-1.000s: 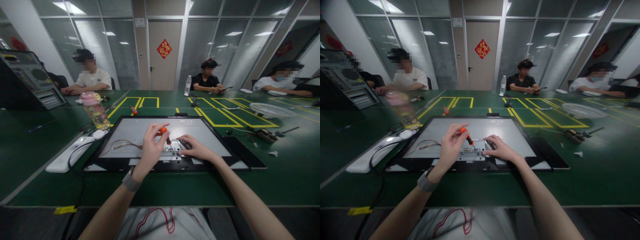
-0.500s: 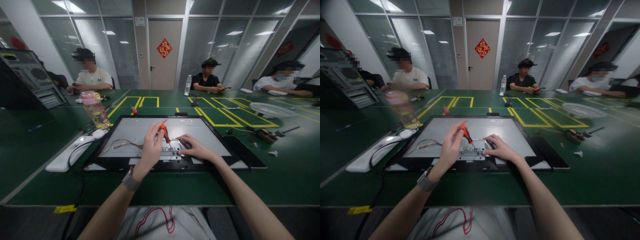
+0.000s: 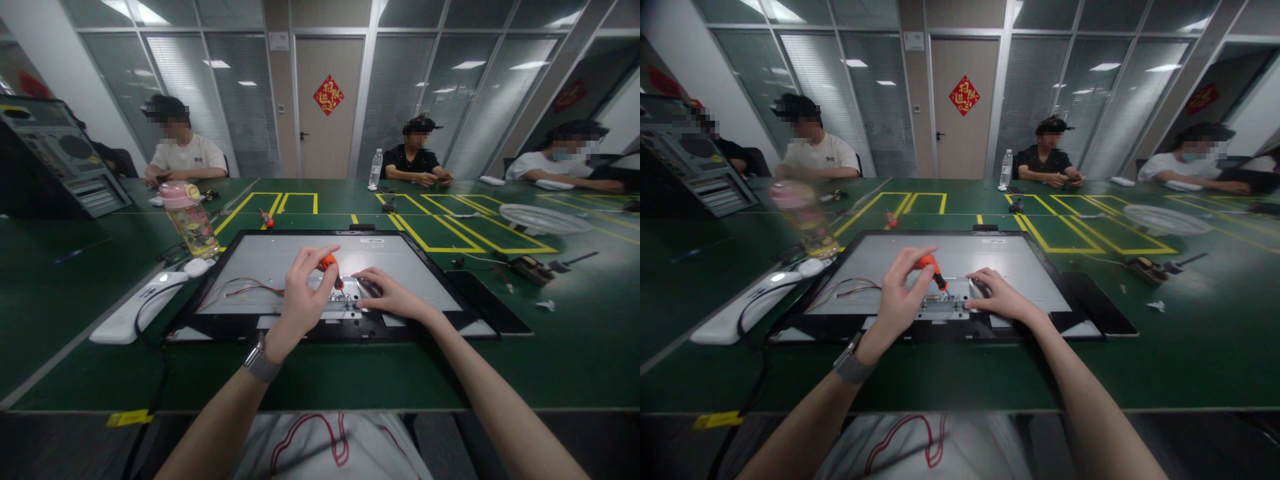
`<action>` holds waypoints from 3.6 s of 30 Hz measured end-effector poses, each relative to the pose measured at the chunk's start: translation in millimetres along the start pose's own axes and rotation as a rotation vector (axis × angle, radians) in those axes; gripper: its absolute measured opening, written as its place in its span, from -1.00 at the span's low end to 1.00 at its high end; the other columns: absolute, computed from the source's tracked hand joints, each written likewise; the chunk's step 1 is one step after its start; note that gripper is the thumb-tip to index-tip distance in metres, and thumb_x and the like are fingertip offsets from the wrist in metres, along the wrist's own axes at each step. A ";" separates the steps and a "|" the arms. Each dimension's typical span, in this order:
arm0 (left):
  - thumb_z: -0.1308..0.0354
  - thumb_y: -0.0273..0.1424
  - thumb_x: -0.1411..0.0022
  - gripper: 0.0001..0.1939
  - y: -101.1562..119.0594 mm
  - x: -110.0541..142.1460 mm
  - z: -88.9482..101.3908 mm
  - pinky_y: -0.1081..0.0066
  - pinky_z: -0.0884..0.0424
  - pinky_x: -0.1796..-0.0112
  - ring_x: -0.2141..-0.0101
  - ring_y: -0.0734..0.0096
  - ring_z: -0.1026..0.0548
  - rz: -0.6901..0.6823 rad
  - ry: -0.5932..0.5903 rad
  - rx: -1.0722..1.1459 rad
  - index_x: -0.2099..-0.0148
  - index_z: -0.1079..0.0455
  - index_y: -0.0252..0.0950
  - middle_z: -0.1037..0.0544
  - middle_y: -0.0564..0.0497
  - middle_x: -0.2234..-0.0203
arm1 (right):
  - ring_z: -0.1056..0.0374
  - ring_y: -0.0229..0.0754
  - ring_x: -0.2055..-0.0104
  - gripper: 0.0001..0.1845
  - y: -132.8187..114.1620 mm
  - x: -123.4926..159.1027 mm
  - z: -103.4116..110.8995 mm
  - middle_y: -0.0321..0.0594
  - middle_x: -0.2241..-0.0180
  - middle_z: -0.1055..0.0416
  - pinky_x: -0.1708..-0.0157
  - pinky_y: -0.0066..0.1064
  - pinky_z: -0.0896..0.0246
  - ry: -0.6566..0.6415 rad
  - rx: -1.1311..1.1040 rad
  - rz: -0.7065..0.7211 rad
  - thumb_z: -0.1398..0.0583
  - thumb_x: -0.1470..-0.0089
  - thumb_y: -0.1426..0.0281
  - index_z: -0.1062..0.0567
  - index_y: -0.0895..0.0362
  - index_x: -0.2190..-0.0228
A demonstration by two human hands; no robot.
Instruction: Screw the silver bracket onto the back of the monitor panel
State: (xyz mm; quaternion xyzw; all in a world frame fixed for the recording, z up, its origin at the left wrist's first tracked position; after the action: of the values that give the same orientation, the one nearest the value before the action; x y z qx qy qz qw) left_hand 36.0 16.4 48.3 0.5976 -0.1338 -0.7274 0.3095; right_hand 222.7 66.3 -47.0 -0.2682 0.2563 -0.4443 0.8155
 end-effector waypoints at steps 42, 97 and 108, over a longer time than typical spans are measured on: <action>-0.09 -0.45 -0.30 -0.71 -1.5 1.7 -3.1 0.40 -0.45 0.20 0.28 0.44 -0.48 0.006 -0.022 0.006 -0.06 -0.38 -0.23 -0.47 -0.02 0.26 | -0.23 0.05 -0.09 -0.35 -0.4 0.4 0.4 -0.12 -0.01 -0.28 -0.12 -0.12 -0.16 -0.006 0.008 -0.009 -0.31 0.02 0.04 -0.40 0.00 -0.08; -0.15 -0.47 -0.26 -0.68 -14.6 -2.6 3.7 0.40 -0.53 0.18 0.22 0.42 -0.54 0.092 0.000 0.083 -0.06 -0.42 -0.20 -0.54 -0.03 0.22 | -0.22 0.04 -0.10 -0.34 -2.7 1.4 0.9 -0.11 -0.02 -0.27 -0.14 -0.13 -0.14 -0.002 0.009 -0.011 -0.30 0.01 0.01 -0.40 0.03 -0.07; -0.19 -0.41 -0.23 -0.68 -18.9 -7.6 36.2 0.46 -0.59 0.37 0.42 0.50 -0.58 0.144 0.301 0.287 -0.04 -0.30 -0.25 -0.53 -0.03 0.21 | -0.21 0.04 -0.12 -0.34 -1.4 1.4 1.2 -0.10 -0.03 -0.26 -0.16 -0.11 -0.12 -0.005 -0.007 -0.024 -0.30 0.01 0.03 -0.39 0.04 -0.07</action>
State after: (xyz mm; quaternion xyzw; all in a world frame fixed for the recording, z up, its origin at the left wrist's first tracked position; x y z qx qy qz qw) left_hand -3.3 29.2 52.7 0.7263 -0.2307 -0.5794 0.2891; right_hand 223.3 64.6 -45.5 -0.2753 0.2526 -0.4523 0.8099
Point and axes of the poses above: each hand's wrist, its own x-axis away from the middle knuckle, its own z-axis out of the back of the hand, y = z × x, the point moved 8 cm from there along -x, towards the middle knuckle
